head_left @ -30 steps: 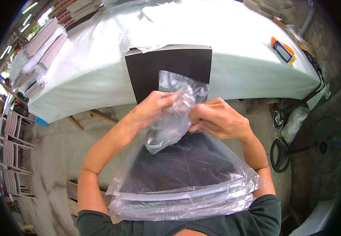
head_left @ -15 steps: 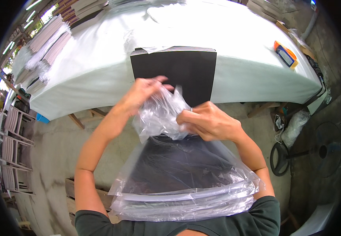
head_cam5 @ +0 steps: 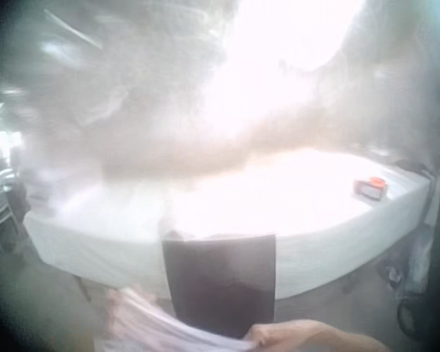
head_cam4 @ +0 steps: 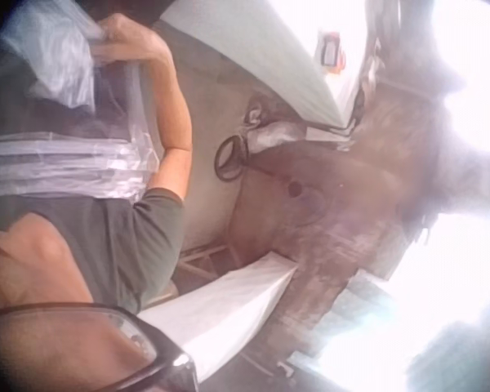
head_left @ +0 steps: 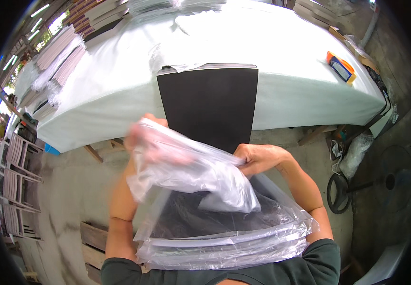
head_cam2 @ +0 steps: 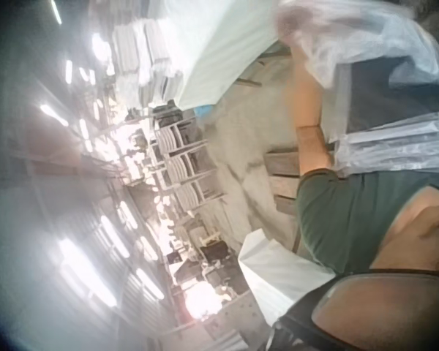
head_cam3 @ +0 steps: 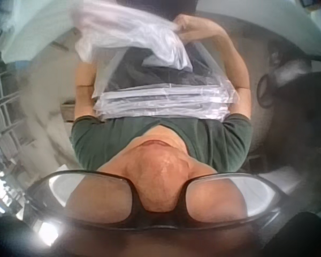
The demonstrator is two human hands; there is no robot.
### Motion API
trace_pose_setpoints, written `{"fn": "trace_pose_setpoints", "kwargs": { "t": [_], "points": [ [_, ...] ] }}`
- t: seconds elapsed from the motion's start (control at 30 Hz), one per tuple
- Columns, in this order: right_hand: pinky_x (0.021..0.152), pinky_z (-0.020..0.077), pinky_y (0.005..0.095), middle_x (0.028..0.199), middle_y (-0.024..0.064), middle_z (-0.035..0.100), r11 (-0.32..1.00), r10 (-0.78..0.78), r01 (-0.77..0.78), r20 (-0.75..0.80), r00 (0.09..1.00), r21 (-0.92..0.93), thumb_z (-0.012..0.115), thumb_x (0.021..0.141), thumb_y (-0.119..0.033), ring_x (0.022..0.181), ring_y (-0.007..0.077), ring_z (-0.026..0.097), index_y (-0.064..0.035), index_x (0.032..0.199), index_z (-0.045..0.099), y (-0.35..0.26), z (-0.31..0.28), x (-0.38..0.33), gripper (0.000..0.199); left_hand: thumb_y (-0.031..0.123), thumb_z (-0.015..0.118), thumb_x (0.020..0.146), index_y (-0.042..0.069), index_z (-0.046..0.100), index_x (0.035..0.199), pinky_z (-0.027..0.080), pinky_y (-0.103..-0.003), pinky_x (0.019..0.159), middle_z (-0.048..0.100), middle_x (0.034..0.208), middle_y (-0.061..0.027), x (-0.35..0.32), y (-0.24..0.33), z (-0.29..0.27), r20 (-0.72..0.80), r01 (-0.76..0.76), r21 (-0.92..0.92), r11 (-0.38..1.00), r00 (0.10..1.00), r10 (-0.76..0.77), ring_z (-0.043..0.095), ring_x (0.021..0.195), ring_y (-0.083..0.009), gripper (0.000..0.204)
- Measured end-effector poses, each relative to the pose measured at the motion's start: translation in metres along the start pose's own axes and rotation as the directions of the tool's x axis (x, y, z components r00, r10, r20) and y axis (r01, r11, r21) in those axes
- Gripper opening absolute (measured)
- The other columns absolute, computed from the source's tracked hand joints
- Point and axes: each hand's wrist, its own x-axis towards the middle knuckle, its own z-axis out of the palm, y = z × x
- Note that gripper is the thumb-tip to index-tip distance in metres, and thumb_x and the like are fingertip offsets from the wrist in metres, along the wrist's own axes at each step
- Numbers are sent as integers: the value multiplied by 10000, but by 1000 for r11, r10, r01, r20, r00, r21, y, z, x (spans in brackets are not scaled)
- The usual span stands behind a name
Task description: The person places a black notebook into a clear plastic sleeve by hand, slides the plastic over the notebook, and sets it onto a stack.
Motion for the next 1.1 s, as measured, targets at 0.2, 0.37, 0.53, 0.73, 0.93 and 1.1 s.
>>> {"fn": "trace_pose_setpoints", "kwargs": {
  "t": [0.2,0.37,0.53,0.73,0.93,1.1],
  "points": [
    [881,477,370,1005,130,607,30,-53,665,-663,746,746,408,914,-503,932,237,599,9,1068,549,14,-10,-4,553,328,561,874,37,509,1162,484,-336,721,637,993,-97,-30,-16,-21,-406,-330,144,933,840,360,605,813,-192,413],
    [803,501,374,1042,150,611,750,-572,507,31,820,426,554,857,-378,935,264,604,14,1115,558,40,-3,10,469,302,571,875,36,489,1204,485,-304,687,637,1018,-86,-22,-19,-22,-485,-379,240,894,750,449,608,796,-162,431],
    [780,494,363,963,119,647,684,-308,302,-112,945,664,680,779,-389,883,223,612,27,1040,599,36,-11,1,498,277,581,876,36,468,1246,485,-272,653,638,1042,-76,-19,-13,-25,-466,-380,232,895,765,445,611,779,-133,455],
    [819,481,374,1019,169,618,487,-489,546,-305,817,682,801,607,-358,965,265,596,36,1074,570,51,-18,-7,653,246,594,878,35,444,1296,486,-233,613,638,1072,-64,-6,-19,-34,-209,-38,194,980,975,80,615,758,-98,492],
    [681,483,251,799,68,616,916,220,134,-751,623,379,723,663,-59,815,166,617,-6,1143,561,25,-36,-30,510,97,561,888,-46,508,1225,457,-171,697,629,1112,-61,7,-31,-48,-609,339,541,770,789,82,536,729,-37,370],
    [568,451,309,724,90,561,915,-72,-383,-984,165,-131,648,694,3,643,170,566,-156,1242,535,43,-68,-15,581,25,503,869,43,459,1296,427,-159,653,620,1152,-65,41,-46,-34,-433,222,894,390,655,619,489,684,0,429]
  ]
}}
